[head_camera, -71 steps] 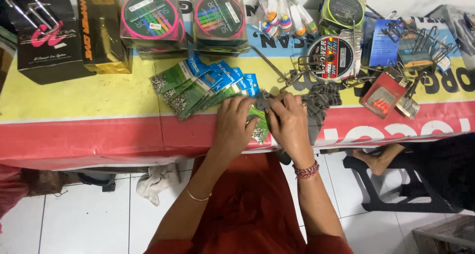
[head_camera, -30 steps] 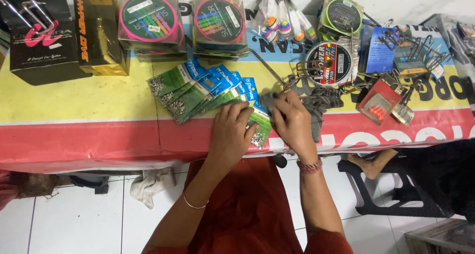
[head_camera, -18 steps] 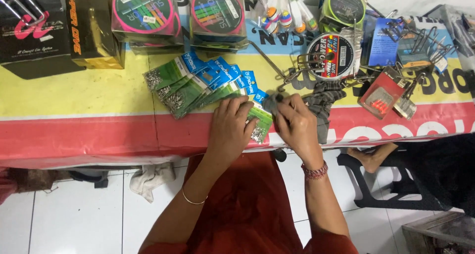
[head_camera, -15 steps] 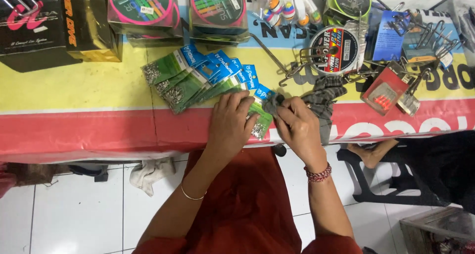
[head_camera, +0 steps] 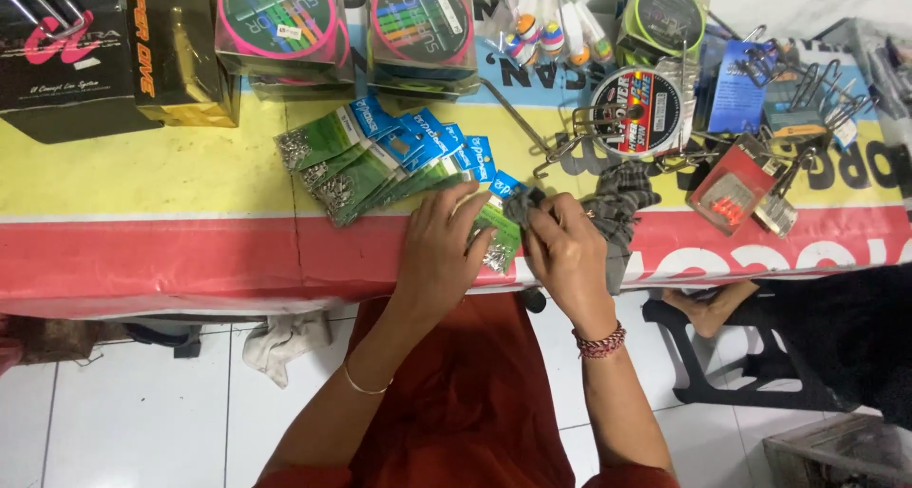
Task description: The person is cleaning fishing line spools with a cloth and organizing small packets of fishing tackle on a display table.
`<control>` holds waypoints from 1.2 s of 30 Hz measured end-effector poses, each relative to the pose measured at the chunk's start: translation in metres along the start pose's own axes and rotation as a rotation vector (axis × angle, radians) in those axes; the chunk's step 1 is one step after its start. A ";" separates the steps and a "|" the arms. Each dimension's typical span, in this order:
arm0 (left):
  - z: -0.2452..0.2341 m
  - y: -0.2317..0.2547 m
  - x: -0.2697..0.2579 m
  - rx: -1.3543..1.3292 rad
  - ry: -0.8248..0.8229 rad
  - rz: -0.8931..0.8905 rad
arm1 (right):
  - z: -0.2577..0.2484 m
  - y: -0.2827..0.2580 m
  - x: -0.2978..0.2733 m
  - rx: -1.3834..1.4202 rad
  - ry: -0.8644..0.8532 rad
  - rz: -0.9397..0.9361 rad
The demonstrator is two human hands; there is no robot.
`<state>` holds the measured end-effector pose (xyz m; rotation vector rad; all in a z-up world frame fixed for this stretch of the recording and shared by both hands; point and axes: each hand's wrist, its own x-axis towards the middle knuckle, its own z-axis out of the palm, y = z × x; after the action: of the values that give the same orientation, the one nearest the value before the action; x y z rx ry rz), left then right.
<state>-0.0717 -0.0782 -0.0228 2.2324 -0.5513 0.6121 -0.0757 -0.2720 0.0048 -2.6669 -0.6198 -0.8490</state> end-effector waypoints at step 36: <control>-0.005 -0.003 -0.036 -0.159 0.017 0.134 | -0.006 -0.006 0.025 0.270 -0.268 -0.068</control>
<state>-0.0996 -0.0656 -0.0419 2.0514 -0.7198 0.6321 -0.0624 -0.2613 0.0251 -2.5392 -0.8274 -0.3904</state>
